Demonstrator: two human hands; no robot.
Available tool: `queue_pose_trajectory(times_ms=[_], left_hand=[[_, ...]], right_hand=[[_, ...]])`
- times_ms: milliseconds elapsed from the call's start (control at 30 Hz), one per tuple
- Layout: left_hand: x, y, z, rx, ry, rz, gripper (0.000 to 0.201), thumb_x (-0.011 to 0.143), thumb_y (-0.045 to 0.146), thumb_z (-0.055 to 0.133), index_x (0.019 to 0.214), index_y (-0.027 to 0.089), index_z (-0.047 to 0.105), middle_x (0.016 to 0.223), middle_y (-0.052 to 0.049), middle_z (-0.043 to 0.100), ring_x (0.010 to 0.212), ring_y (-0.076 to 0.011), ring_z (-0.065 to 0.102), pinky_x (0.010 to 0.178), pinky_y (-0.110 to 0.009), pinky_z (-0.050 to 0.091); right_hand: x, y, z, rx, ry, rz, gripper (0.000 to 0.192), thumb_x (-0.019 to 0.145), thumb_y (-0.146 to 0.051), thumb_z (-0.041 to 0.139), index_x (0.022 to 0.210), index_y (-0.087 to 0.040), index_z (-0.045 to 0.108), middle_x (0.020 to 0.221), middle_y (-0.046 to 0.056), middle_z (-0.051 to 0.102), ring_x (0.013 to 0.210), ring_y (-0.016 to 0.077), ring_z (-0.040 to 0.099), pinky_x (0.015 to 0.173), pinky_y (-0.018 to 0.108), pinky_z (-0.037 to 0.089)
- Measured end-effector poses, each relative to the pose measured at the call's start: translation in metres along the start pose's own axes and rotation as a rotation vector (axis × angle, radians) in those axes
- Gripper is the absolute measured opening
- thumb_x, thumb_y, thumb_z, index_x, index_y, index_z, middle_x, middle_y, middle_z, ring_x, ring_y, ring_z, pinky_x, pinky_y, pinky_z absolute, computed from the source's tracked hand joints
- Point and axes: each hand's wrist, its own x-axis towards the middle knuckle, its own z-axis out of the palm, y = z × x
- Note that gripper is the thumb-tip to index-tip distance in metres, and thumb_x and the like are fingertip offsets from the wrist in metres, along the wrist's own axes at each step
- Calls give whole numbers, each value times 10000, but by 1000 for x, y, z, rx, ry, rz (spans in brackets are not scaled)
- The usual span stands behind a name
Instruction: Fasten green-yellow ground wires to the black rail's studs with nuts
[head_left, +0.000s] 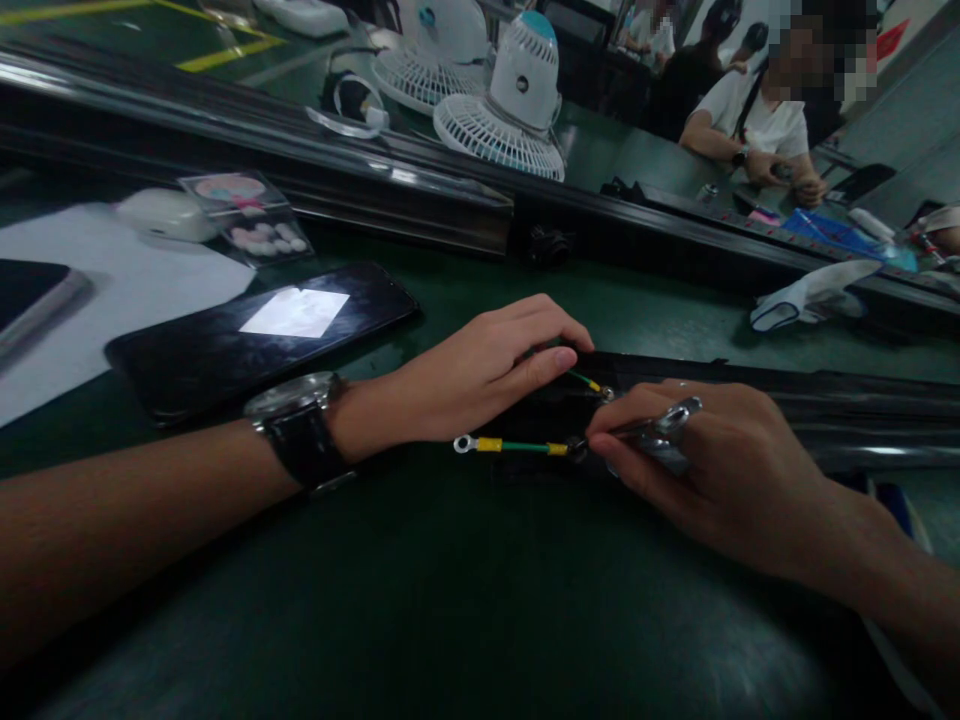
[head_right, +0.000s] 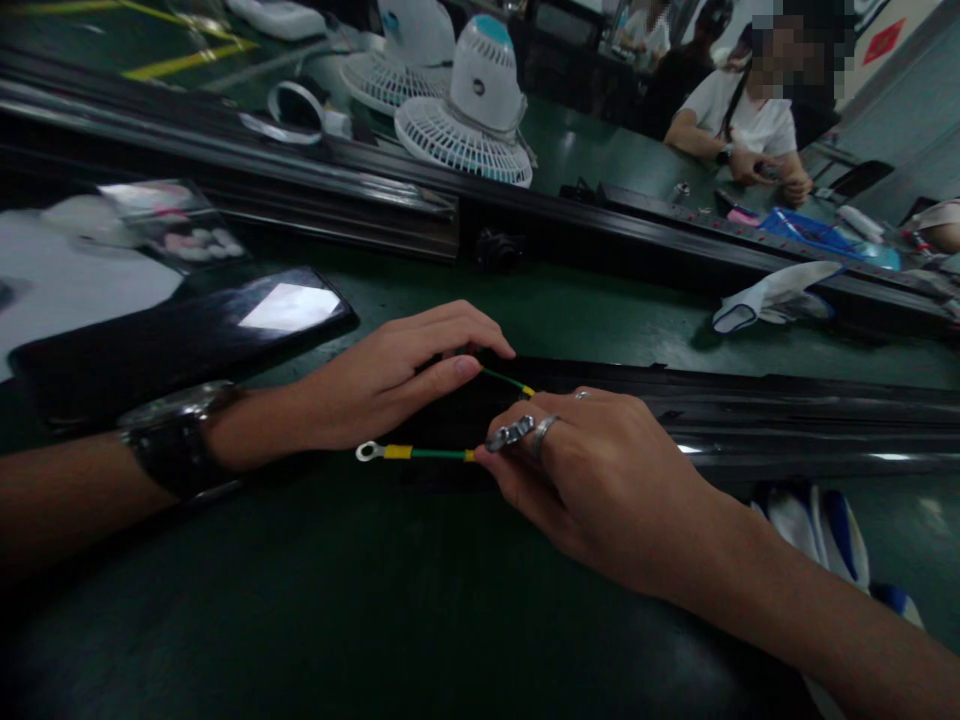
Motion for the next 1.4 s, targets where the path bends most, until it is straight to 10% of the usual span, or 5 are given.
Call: queue_pose_trajectory(times_ms=[567, 800, 1400], left_hand=[[-1, 2, -3, -28, 8, -20, 343, 1073, 388, 397, 1237, 192, 625, 1242, -57, 661, 1138, -191, 612, 1001, -302, 461], [0, 1, -3, -18, -2, 9, 323, 1073, 371, 412, 1243, 195, 623, 1240, -59, 655, 1142, -186, 606, 1007, -296, 453], [0, 0, -2, -13, -12, 4, 316, 1067, 367, 431, 1238, 192, 632, 1236, -57, 652, 1143, -184, 604, 1012, -295, 450]], right_hand=[[-3, 11, -22, 40, -164, -214, 152, 1024, -210, 539, 1097, -192, 671, 1050, 75, 745, 907, 195, 694, 824, 369, 527], [-2, 12, -17, 60, -6, 43, 95, 1001, -259, 600, 1005, -227, 689, 908, -5, 759, 752, 135, 705, 722, 266, 528], [-1, 4, -6, 59, -16, -1, 121, 1013, -249, 573, 979, -188, 672, 905, 27, 761, 754, 154, 706, 694, 285, 491]])
